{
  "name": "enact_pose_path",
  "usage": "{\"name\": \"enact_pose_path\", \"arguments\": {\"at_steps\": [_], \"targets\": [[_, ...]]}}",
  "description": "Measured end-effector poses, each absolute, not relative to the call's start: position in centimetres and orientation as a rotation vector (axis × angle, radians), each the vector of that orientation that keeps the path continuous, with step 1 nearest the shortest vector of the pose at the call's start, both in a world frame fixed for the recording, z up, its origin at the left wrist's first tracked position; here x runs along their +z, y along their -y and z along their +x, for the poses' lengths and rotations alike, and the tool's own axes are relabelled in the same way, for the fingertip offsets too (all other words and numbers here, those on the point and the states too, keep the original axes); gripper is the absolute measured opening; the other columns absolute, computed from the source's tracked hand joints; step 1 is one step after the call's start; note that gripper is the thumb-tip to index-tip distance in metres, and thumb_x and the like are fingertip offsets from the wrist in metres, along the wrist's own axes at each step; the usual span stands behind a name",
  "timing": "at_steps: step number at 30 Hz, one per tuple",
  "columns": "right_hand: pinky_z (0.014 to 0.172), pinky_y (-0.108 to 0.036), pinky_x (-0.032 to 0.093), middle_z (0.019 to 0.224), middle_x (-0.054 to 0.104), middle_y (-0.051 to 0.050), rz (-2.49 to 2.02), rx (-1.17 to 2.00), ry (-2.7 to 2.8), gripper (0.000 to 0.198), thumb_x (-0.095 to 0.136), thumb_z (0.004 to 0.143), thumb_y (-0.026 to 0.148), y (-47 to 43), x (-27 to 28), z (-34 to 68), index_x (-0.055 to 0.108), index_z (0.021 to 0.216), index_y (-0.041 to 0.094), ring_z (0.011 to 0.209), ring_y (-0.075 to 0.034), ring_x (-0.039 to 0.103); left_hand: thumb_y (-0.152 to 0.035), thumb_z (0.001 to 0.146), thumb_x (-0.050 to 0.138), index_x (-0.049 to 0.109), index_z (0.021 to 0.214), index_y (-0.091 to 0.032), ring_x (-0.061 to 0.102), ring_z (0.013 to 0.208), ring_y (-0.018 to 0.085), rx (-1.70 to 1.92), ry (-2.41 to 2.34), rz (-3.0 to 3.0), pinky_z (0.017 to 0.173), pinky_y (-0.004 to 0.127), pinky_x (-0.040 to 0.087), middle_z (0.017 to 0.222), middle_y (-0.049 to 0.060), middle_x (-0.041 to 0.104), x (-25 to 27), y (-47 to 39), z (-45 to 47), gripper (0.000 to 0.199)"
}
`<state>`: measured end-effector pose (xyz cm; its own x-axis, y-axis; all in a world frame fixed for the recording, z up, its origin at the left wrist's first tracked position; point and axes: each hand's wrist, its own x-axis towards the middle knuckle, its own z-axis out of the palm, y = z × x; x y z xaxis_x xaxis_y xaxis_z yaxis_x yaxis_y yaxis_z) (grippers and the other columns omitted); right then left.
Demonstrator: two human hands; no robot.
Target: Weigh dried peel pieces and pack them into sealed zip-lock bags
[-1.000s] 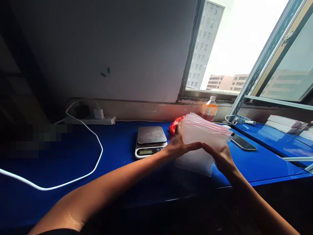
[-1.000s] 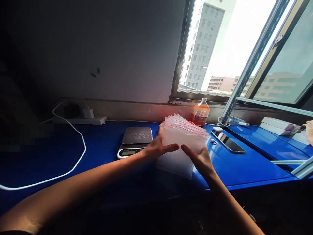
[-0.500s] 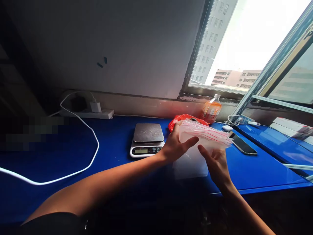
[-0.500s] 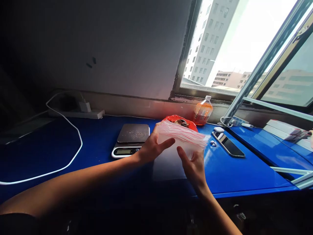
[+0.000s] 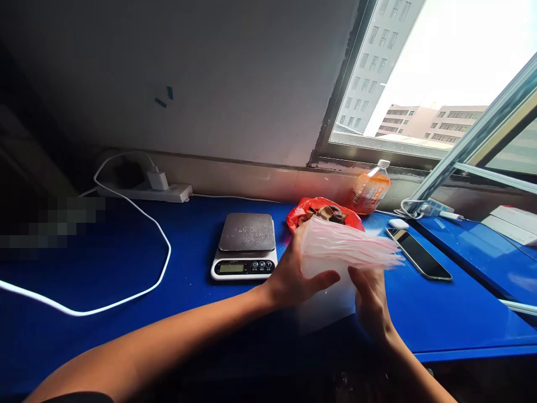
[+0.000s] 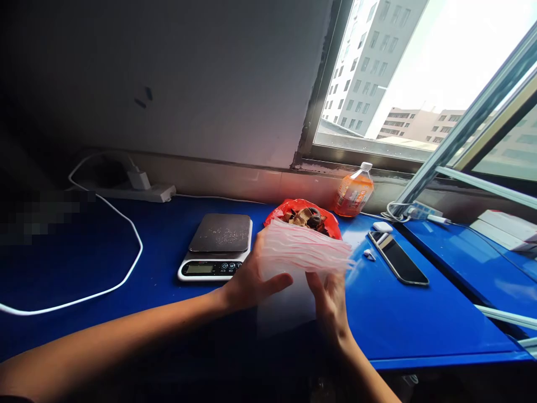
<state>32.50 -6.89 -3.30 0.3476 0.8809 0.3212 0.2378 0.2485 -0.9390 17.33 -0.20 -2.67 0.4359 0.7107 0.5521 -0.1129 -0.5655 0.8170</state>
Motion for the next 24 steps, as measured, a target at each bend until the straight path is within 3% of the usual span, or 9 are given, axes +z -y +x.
{"name": "enact_pose_path", "arguments": {"at_steps": [5,11,13,16,19,24], "targets": [[0.107,-0.051,0.030,0.115,0.064,-0.008,-1.294,0.342,1.252,0.041,0.059,0.077,0.049,6.4,-5.1,33.3,0.065,0.107,0.022,0.120,-0.031,0.050,-0.038,0.076,0.068,0.027,0.136,-0.021,0.043,0.128,0.028,1.227,-0.529,1.823,0.107,0.048,0.038,0.139,0.013,0.044,-2.6,0.5,18.0,0.075],[0.099,-0.059,0.034,0.098,0.069,-0.011,-1.312,0.104,1.373,0.030,0.058,0.079,0.041,6.0,-7.4,34.2,0.069,0.094,0.019,0.110,-0.034,0.055,-0.036,0.072,0.071,0.032,0.131,-0.020,0.051,0.121,0.028,1.269,-0.575,1.828,0.102,0.044,0.043,0.132,0.014,0.051,-2.7,1.1,17.5,0.072],[0.099,-0.059,0.033,0.097,0.068,-0.011,-1.334,0.073,1.381,0.028,0.057,0.079,0.043,5.9,-7.2,33.9,0.069,0.091,0.021,0.111,-0.034,0.054,-0.033,0.075,0.068,0.041,0.124,-0.020,0.059,0.109,0.026,1.218,-0.590,1.804,0.095,0.040,0.048,0.122,0.011,0.060,-2.6,0.9,17.2,0.058],[0.104,-0.056,0.030,0.112,0.063,-0.012,-1.426,0.035,1.342,0.038,0.055,0.079,0.048,6.2,-6.1,33.2,0.067,0.101,0.020,0.123,-0.034,0.043,-0.029,0.079,0.063,0.055,0.110,-0.019,0.064,0.098,0.023,1.197,-0.612,1.698,0.090,0.037,0.050,0.107,0.007,0.067,-1.7,0.0,17.2,0.033],[0.105,-0.052,0.031,0.122,0.058,-0.014,-1.494,0.206,1.313,0.054,0.061,0.074,0.053,7.2,-4.5,33.0,0.063,0.113,0.016,0.125,-0.034,0.043,-0.028,0.078,0.065,0.059,0.110,-0.018,0.062,0.104,0.024,1.178,-0.537,1.560,0.094,0.038,0.047,0.111,0.008,0.067,-0.4,-0.6,17.2,0.034],[0.101,-0.048,0.042,0.109,0.069,-0.010,-1.465,0.787,1.242,0.048,0.068,0.067,0.051,9.6,-1.8,32.7,0.068,0.105,0.021,0.114,-0.035,0.056,-0.031,0.071,0.073,0.063,0.108,-0.016,0.061,0.103,0.028,0.983,-0.360,1.414,0.090,0.040,0.048,0.111,0.011,0.067,1.6,0.3,16.7,0.041]]}}
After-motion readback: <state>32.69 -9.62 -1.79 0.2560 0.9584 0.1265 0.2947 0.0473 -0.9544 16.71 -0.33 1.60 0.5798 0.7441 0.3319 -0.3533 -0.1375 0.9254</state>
